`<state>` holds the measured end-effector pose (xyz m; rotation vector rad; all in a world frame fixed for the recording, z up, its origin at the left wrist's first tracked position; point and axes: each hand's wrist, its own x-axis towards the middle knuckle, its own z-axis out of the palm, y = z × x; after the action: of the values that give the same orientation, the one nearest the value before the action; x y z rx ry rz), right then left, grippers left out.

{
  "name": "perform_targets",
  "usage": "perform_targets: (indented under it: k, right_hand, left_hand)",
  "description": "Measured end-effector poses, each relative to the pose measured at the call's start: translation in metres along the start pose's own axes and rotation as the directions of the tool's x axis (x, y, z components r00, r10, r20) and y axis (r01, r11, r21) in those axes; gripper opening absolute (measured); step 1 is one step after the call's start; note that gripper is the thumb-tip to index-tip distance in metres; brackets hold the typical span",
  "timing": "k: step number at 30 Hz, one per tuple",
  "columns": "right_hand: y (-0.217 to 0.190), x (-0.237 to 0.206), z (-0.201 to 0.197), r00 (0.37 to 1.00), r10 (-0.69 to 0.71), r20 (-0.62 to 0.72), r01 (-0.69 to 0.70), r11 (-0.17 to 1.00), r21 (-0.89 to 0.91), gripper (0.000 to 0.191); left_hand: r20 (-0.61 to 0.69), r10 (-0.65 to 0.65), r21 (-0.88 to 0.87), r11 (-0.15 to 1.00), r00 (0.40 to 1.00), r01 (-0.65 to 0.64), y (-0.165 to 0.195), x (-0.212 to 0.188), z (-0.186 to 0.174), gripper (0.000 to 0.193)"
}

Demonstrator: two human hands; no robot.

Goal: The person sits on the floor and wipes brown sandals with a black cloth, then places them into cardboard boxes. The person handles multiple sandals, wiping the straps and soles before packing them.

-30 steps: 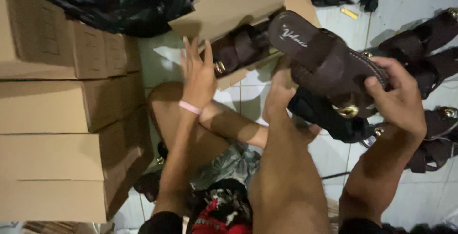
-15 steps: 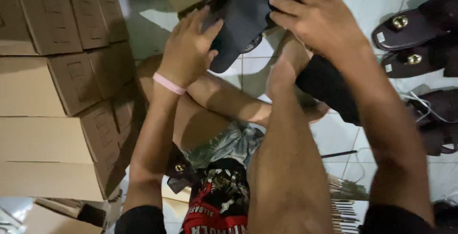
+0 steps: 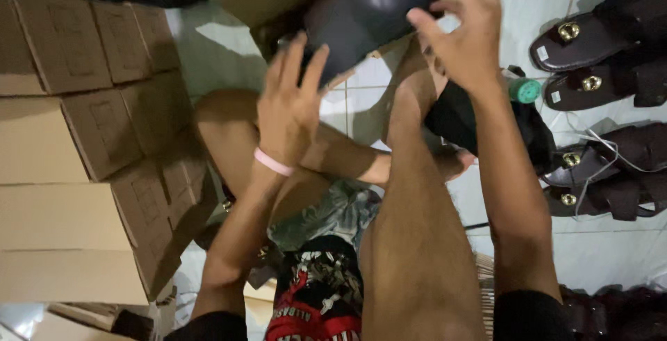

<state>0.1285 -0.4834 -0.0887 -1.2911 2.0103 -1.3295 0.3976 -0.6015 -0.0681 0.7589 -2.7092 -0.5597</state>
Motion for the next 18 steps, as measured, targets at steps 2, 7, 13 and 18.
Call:
perform_targets:
  k: [2, 7, 13, 18]
  right_hand:
    - [-0.002, 0.001, -0.001, 0.968, 0.240, -0.073, -0.231, 0.966, 0.116, 0.051]
    - [0.002, -0.001, 0.008, 1.000, -0.022, 0.016, 0.024, 0.995, -0.093, 0.050]
    - [0.015, -0.013, 0.011, 0.977, -0.212, 0.024, 0.193, 0.832, -0.521, 0.039]
    - [0.027, -0.002, 0.021, 0.989, -0.135, 0.058, 0.145, 0.828, -0.542, 0.035]
  left_hand:
    - [-0.071, 0.018, -0.010, 1.000, 0.997, -0.018, -0.012, 0.008, -0.003, 0.067]
    - [0.081, 0.012, -0.096, 0.995, 0.997, -0.004, -0.044, 0.029, 0.008, 0.072]
    - [0.065, 0.025, -0.088, 0.996, 0.998, -0.020, -0.060, 0.019, 0.019, 0.073]
    - [0.168, -0.145, 0.041, 0.989, 0.975, 0.140, -0.052, 0.029, 0.035, 0.063]
